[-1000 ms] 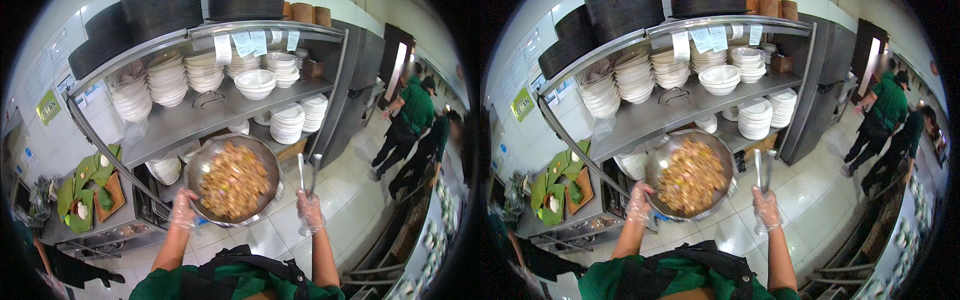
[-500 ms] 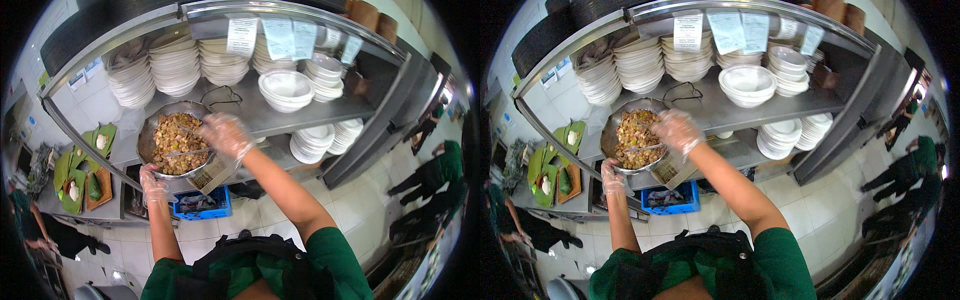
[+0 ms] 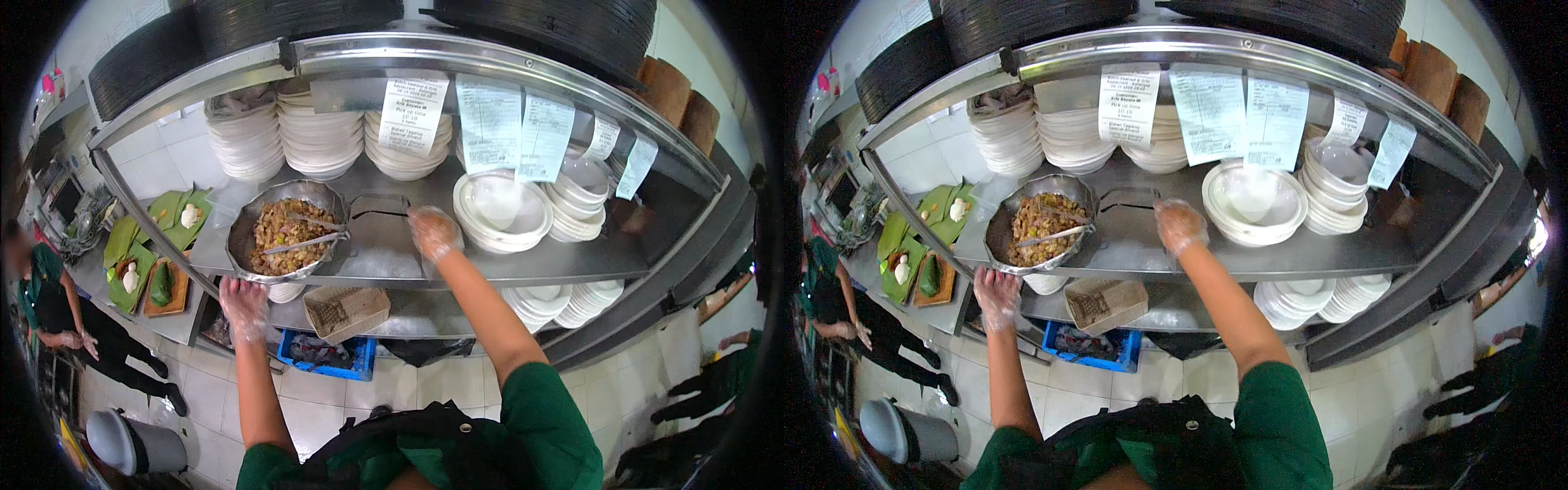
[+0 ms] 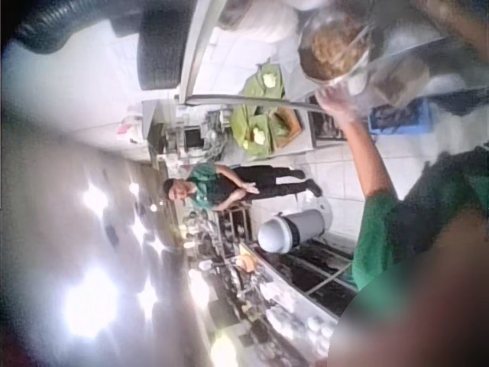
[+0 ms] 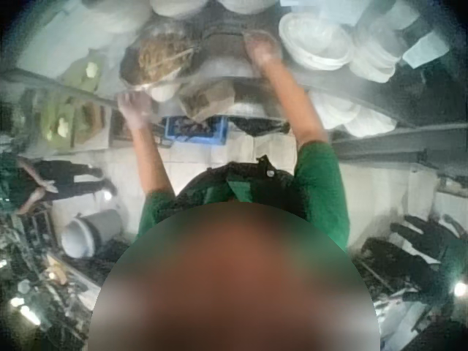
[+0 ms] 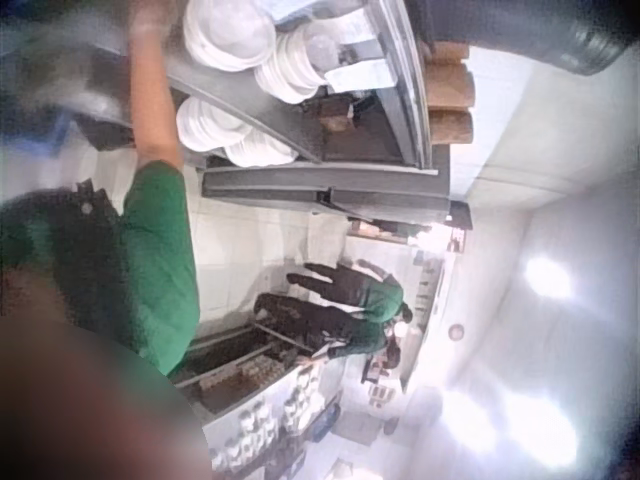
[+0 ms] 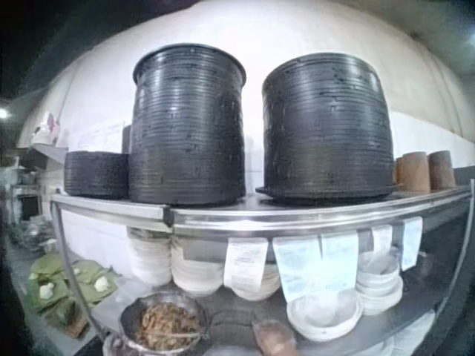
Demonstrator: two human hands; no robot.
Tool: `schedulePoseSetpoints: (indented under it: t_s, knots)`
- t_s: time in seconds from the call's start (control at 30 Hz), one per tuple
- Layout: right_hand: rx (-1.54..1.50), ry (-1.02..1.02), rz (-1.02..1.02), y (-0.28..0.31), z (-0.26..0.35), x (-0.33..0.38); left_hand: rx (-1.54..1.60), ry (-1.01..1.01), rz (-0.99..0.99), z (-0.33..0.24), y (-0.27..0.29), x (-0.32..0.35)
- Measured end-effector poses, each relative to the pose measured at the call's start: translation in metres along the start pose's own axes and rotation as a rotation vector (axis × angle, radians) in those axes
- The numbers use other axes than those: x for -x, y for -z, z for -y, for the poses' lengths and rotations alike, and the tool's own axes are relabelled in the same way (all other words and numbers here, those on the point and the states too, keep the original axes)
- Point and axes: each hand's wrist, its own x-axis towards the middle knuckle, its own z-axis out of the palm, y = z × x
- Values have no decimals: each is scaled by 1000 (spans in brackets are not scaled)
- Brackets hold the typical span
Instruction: The person assembles bento boxes by placing cooked meat and vegetables into compartmentalized containers that already contain rice balls and small eggs. They use tongs to transfer the cooked mixture from a large bowl into each compartment, then arrange the filled boxes on the counter.
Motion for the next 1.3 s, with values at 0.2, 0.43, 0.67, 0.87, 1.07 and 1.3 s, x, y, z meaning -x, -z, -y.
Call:
schedulePoseSetpoints:
  t_s: [0.2,0.43,0.67,0.87,1.07,1.3]
  knots:
    - [-623,-85,27,145,66,113,-759,-43,308,84,-49,167]
    - [-731,-340,-35,298,119,172,-1089,-505,553,98,-172,250]
    - [-394,-66,-44,245,82,142,-977,-438,579,143,-146,150]
    - [-636,-205,63,178,48,109,-861,-320,597,144,-91,98]
    - [-820,-204,11,183,57,101,-1187,-221,703,163,-119,114]
    - [-731,-219,7,226,83,89,-1314,-225,641,174,-147,135]
